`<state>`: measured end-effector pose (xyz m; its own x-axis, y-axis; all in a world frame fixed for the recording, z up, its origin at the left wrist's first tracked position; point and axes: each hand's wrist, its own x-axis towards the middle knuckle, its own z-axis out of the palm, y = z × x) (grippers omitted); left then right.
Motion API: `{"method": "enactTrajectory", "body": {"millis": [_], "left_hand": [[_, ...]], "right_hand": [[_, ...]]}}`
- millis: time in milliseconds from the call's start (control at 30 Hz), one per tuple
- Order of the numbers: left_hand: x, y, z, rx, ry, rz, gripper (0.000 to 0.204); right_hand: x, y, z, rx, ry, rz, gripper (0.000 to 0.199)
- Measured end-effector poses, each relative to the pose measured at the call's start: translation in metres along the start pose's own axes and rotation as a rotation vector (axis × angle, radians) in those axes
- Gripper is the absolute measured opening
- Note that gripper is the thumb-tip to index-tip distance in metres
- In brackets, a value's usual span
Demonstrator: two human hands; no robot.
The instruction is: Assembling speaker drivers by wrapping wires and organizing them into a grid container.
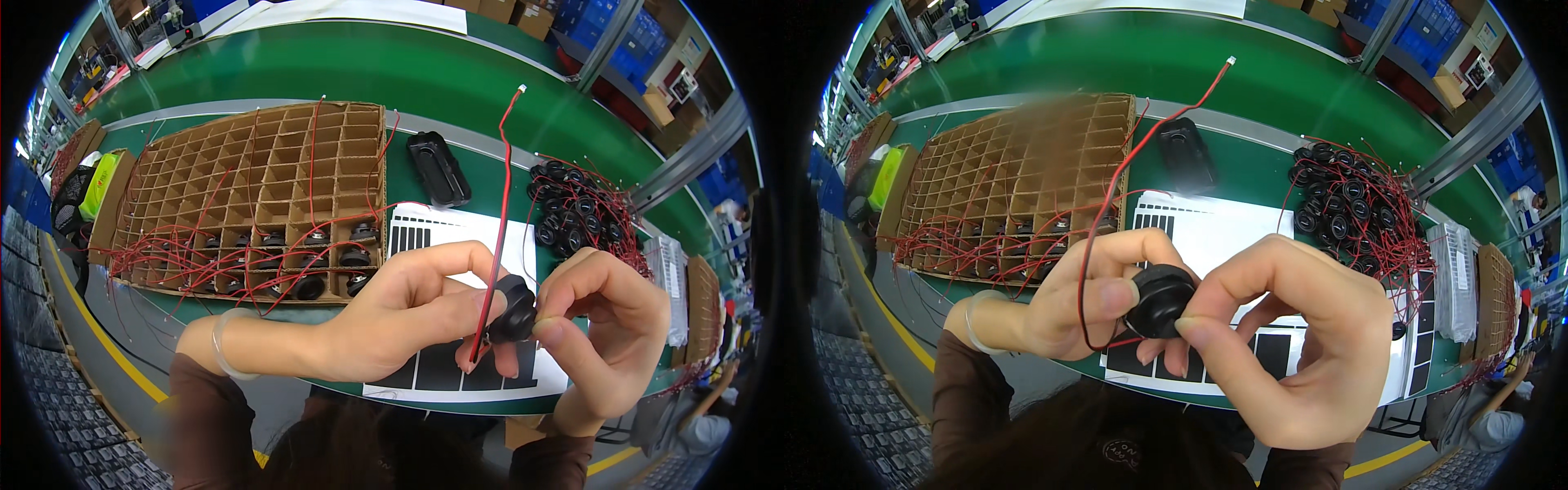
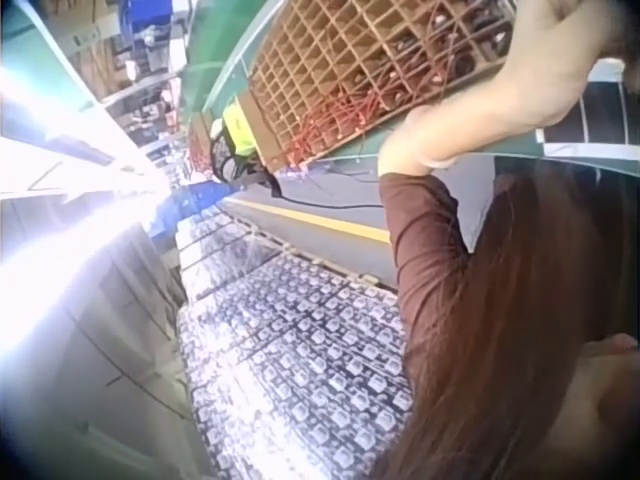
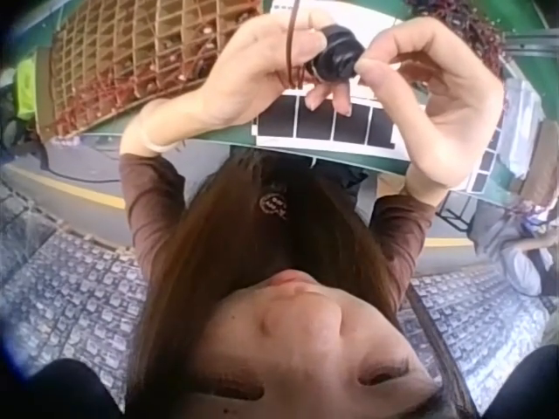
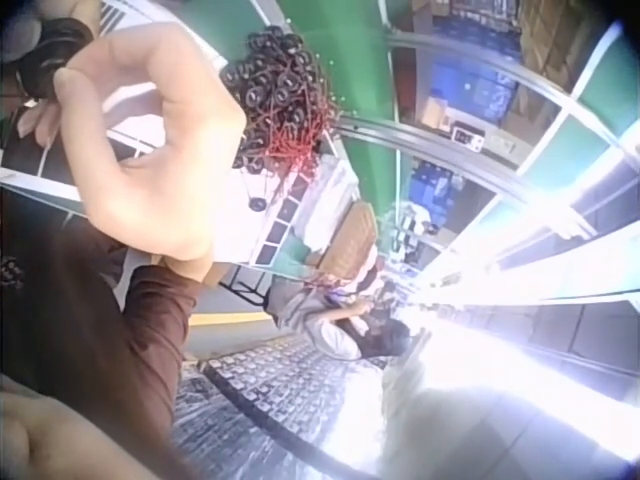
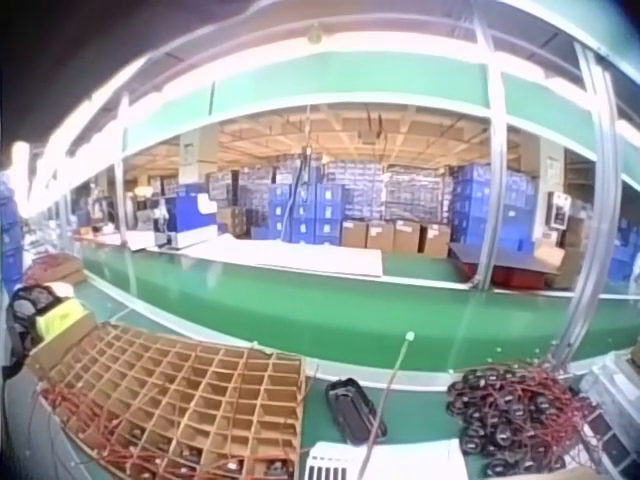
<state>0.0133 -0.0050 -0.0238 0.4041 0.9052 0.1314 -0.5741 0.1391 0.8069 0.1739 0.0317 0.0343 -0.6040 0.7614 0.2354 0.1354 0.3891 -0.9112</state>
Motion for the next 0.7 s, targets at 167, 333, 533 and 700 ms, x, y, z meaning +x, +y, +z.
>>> {"method": "enactTrajectory", "body": {"millis": [167,333,533,700], "left_hand": [[0.001,-0.002,-0.002,-0.006,-0.014,0.023,0.040],[0.002,-0.004,-0.004,-0.008,-0.040,0.033,0.039],[-0.001,-0.003,-0.001,-0.030,-0.035,0.031,0.035],[-0.002,-0.005,-0.002,-0.071,-0.040,0.044,0.032]], "right_hand": [[0.000,0.000,0.001,0.006,0.011,0.009,0.011],[-0.002,-0.001,0.003,0.007,0.043,0.019,0.012],[-0.005,-0.003,0.007,-0.032,0.097,-0.024,0.013],[-0.007,-0.004,0.012,-0.062,0.151,-0.065,0.014]]}}
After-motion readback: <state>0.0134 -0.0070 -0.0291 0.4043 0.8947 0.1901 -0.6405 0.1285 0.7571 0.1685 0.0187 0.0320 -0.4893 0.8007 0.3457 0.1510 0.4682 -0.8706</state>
